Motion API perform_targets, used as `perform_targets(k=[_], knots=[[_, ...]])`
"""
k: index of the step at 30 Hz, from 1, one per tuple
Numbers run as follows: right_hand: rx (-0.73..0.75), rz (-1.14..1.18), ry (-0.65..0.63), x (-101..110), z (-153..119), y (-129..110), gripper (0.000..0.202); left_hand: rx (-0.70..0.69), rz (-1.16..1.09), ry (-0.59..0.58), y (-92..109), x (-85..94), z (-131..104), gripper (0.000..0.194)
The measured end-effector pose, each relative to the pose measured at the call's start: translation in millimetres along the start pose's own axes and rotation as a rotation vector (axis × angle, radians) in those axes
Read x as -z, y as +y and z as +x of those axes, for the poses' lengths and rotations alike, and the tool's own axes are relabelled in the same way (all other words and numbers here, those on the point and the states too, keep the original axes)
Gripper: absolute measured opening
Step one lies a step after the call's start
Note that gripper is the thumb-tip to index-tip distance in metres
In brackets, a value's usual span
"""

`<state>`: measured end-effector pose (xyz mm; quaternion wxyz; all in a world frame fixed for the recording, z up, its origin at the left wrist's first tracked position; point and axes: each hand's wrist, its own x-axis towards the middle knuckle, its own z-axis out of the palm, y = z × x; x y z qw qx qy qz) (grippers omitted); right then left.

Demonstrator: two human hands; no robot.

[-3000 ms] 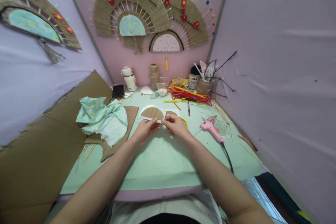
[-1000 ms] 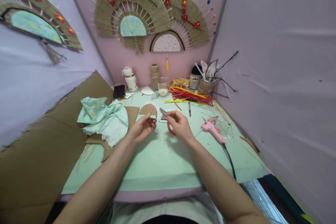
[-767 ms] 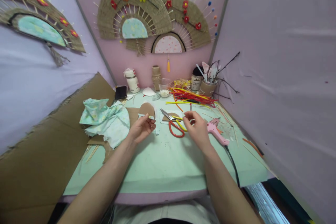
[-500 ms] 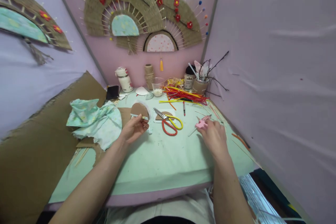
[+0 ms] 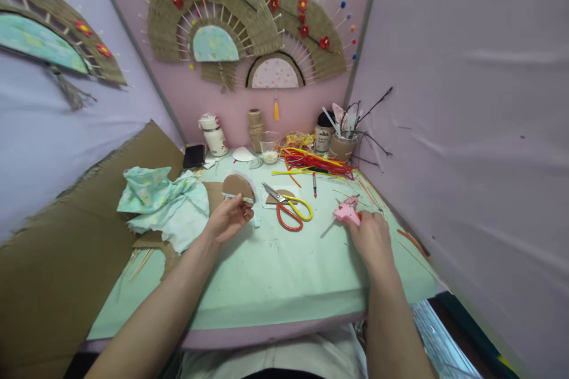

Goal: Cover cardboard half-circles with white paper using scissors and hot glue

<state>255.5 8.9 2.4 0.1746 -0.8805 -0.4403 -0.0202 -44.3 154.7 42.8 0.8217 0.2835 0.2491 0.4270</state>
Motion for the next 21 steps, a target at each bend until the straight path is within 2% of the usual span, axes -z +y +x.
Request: perform_targets(k=[4,7,10,15,21], knots=[[0.056,0.453,0.015,23,-11,-17,0.044,-0.002,-0.012,0.000,0,-0.2,0,0.029],[0.104,0.911,-0.107,37,-29,-38,0.045,-0.002,-0.011,0.003,1,-0.5,-1,0.027],[0.115,1.208,-0.224,42,-51,-60,0.045,0.000,-0.010,0.025,0,-0.6,-1,0.023],[0.241,1.292,-0.424,40,-79,-88,0.054,0.002,-0.032,0.023,0,-0.1,-1,0.026],[0.292,1.220,-0.379,38,-90,-107,0.046,0.003,-0.024,0.036,-1,0.1,-2,0.029]])
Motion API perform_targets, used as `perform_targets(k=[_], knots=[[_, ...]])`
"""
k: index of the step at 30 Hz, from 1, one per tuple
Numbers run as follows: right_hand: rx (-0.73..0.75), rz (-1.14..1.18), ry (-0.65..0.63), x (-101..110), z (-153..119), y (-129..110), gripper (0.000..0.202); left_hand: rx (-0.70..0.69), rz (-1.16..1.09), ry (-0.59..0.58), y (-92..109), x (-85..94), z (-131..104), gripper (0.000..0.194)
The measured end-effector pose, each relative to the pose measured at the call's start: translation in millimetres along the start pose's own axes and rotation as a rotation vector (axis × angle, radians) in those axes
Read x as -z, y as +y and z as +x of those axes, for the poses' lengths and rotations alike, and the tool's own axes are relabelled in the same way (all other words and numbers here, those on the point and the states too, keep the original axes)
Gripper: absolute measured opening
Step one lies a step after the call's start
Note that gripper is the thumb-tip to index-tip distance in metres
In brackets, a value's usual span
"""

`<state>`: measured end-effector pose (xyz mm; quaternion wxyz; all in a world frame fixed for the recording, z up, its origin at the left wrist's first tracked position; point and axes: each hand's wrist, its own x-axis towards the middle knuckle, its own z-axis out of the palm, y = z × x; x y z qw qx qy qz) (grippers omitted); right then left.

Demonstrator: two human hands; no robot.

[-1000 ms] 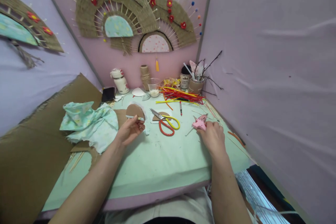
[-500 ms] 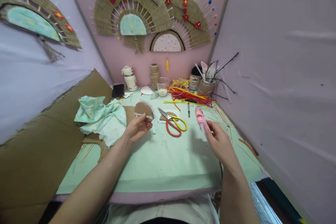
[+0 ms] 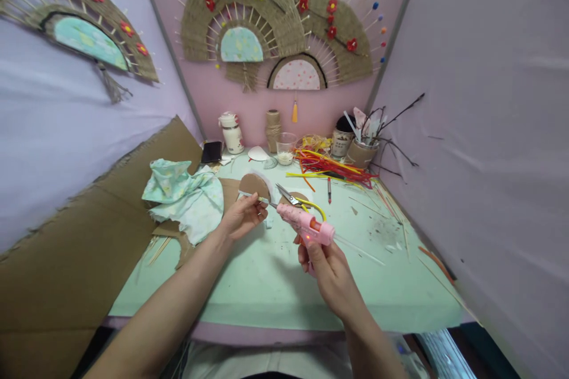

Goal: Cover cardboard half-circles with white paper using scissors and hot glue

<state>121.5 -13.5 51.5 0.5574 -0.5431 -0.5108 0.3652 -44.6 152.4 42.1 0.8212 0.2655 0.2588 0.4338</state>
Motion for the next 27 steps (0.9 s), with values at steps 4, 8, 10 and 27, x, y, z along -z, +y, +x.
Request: perform_targets(k=[4,8,10,27], knots=[[0.028,-0.100,0.025,-4,3,3,0.047,0.001,0.018,0.006,-1,-0.4,0,0.028],[0.034,-0.151,0.035,-4,4,7,0.047,-0.002,0.035,0.006,-1,-0.3,0,0.028],[0.035,-0.155,0.037,-5,4,8,0.048,-0.005,0.040,0.007,-1,0.0,0,0.028],[0.027,-0.324,0.088,-11,9,26,0.047,-0.377,0.553,0.238,-13,-2.4,4,0.027]])
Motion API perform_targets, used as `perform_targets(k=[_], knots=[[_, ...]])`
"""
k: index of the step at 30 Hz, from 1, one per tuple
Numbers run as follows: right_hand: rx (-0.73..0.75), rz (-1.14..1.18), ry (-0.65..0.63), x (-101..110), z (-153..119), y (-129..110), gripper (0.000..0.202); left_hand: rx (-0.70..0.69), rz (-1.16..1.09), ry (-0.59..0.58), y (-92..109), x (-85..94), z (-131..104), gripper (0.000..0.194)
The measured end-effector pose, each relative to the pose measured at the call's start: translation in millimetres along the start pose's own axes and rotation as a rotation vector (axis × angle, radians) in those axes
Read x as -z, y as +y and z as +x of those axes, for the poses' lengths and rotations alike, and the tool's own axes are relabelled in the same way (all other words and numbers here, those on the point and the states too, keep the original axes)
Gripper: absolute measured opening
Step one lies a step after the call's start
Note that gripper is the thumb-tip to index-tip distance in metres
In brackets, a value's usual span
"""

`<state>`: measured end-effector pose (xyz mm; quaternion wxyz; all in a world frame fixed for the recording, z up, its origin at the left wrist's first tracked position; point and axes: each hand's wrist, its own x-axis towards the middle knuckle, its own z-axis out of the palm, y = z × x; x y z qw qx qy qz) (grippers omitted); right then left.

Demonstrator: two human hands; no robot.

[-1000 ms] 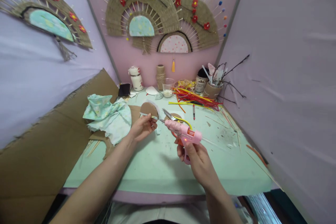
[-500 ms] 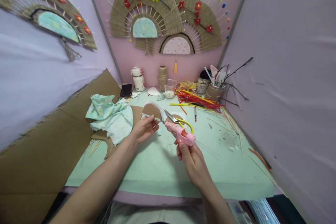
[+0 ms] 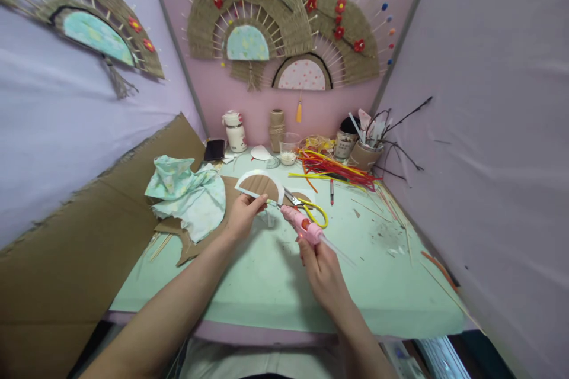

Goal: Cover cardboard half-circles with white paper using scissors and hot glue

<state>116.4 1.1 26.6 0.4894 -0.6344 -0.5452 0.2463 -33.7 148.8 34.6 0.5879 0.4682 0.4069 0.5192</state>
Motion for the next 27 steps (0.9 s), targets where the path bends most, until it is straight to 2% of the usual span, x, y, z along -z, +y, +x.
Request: perform_targets(k=[11,27], knots=[[0.019,-0.045,-0.006,-3.2,2.1,6.2,0.045,-0.030,0.108,-0.005,8.2,-3.4,-4.8,0.032],[0.045,-0.060,0.007,-1.3,3.4,2.9,0.041,-0.045,0.154,-0.020,6.5,-2.7,-2.7,0.033]])
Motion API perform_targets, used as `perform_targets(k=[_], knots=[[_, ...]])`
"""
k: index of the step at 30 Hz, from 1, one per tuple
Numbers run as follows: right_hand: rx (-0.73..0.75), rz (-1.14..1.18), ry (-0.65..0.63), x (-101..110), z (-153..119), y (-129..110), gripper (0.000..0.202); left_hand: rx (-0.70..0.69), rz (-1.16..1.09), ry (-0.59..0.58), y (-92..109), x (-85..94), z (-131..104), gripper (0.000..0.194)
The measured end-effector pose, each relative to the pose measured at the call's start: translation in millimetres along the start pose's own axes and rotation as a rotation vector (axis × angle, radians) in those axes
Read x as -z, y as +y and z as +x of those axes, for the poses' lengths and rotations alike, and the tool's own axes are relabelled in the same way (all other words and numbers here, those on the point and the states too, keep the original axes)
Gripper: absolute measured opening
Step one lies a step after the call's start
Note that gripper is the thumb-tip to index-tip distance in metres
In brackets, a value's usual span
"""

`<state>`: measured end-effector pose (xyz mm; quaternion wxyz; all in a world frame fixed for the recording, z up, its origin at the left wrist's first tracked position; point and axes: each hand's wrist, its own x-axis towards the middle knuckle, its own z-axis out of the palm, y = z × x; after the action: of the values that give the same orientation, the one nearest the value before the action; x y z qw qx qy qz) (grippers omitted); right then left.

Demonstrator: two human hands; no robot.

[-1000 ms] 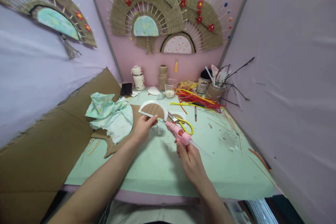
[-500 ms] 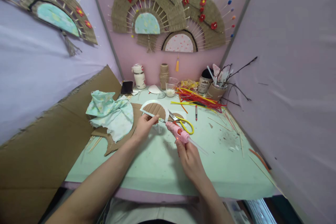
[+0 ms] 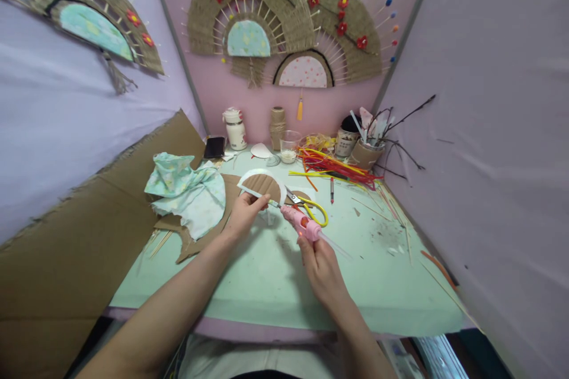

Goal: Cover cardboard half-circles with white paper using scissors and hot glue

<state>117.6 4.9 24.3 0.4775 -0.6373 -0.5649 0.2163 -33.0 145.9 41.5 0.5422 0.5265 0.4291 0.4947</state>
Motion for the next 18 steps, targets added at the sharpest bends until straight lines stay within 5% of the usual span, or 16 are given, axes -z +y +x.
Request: perform_targets(k=[18], knots=[[-0.002,-0.011,0.023,-0.7,-0.3,1.7,0.043,-0.029,0.015,-0.029,-3.2,1.2,0.4,0.034]])
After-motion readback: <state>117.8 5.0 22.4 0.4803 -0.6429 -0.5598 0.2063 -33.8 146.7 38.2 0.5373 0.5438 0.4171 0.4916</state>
